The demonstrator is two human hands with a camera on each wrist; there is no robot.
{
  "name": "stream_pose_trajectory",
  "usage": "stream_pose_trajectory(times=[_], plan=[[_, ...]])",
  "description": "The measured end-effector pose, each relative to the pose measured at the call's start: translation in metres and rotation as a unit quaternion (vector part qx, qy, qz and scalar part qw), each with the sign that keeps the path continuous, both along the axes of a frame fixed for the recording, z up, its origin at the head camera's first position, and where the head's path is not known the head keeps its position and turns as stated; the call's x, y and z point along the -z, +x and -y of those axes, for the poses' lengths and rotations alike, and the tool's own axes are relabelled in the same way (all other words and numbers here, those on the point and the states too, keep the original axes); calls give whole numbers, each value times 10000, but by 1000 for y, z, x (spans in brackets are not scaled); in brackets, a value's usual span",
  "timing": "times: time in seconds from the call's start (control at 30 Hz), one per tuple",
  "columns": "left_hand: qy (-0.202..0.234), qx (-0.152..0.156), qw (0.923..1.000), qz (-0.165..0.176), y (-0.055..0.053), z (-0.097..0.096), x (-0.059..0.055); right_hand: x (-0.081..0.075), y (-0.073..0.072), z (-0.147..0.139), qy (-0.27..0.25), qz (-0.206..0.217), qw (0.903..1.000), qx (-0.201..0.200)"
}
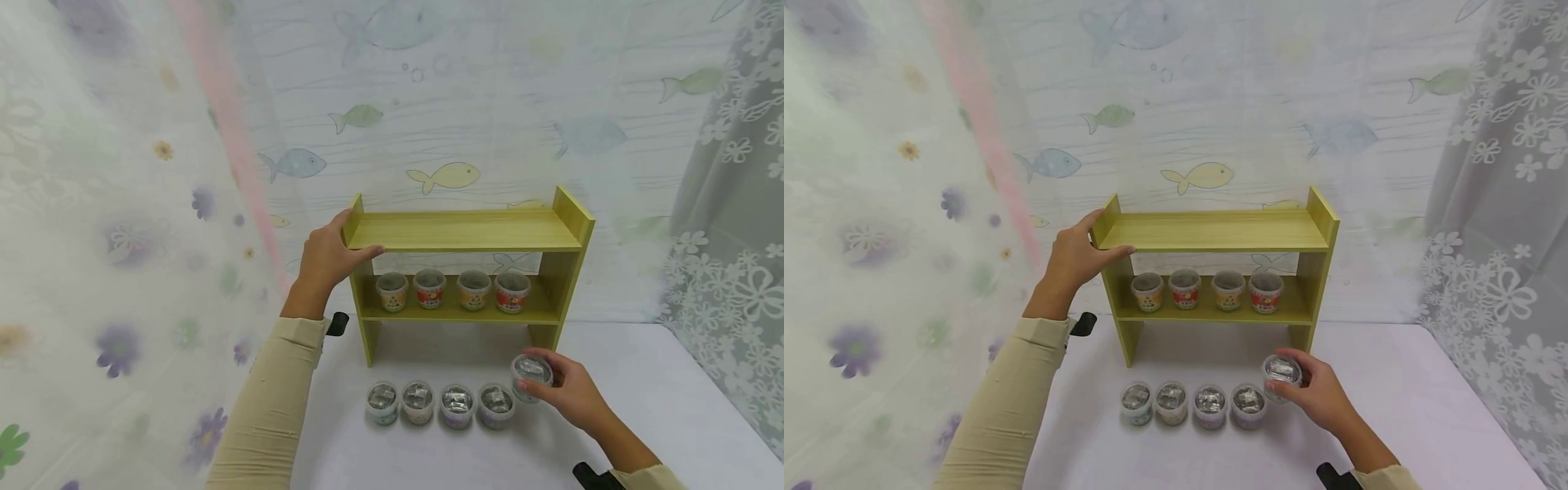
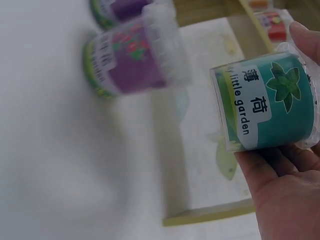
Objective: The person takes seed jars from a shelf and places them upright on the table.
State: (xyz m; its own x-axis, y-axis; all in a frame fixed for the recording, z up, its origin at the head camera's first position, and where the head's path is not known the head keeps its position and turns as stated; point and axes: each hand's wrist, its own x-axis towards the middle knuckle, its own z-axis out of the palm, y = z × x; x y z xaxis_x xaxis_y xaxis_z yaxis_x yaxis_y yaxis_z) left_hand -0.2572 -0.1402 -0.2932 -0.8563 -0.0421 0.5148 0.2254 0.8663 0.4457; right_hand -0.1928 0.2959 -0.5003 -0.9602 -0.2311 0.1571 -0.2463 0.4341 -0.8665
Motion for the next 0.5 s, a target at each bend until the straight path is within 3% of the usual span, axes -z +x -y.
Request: stream_pose_trajectory(times=[0.37,0.5], plan=[[8,4,10000,-33,0,-1,0,33,1,-10,384,-95,9988,287],[44,-7,10000,-7,-1,-1,0,40,2,-12,299,130,9989,341]])
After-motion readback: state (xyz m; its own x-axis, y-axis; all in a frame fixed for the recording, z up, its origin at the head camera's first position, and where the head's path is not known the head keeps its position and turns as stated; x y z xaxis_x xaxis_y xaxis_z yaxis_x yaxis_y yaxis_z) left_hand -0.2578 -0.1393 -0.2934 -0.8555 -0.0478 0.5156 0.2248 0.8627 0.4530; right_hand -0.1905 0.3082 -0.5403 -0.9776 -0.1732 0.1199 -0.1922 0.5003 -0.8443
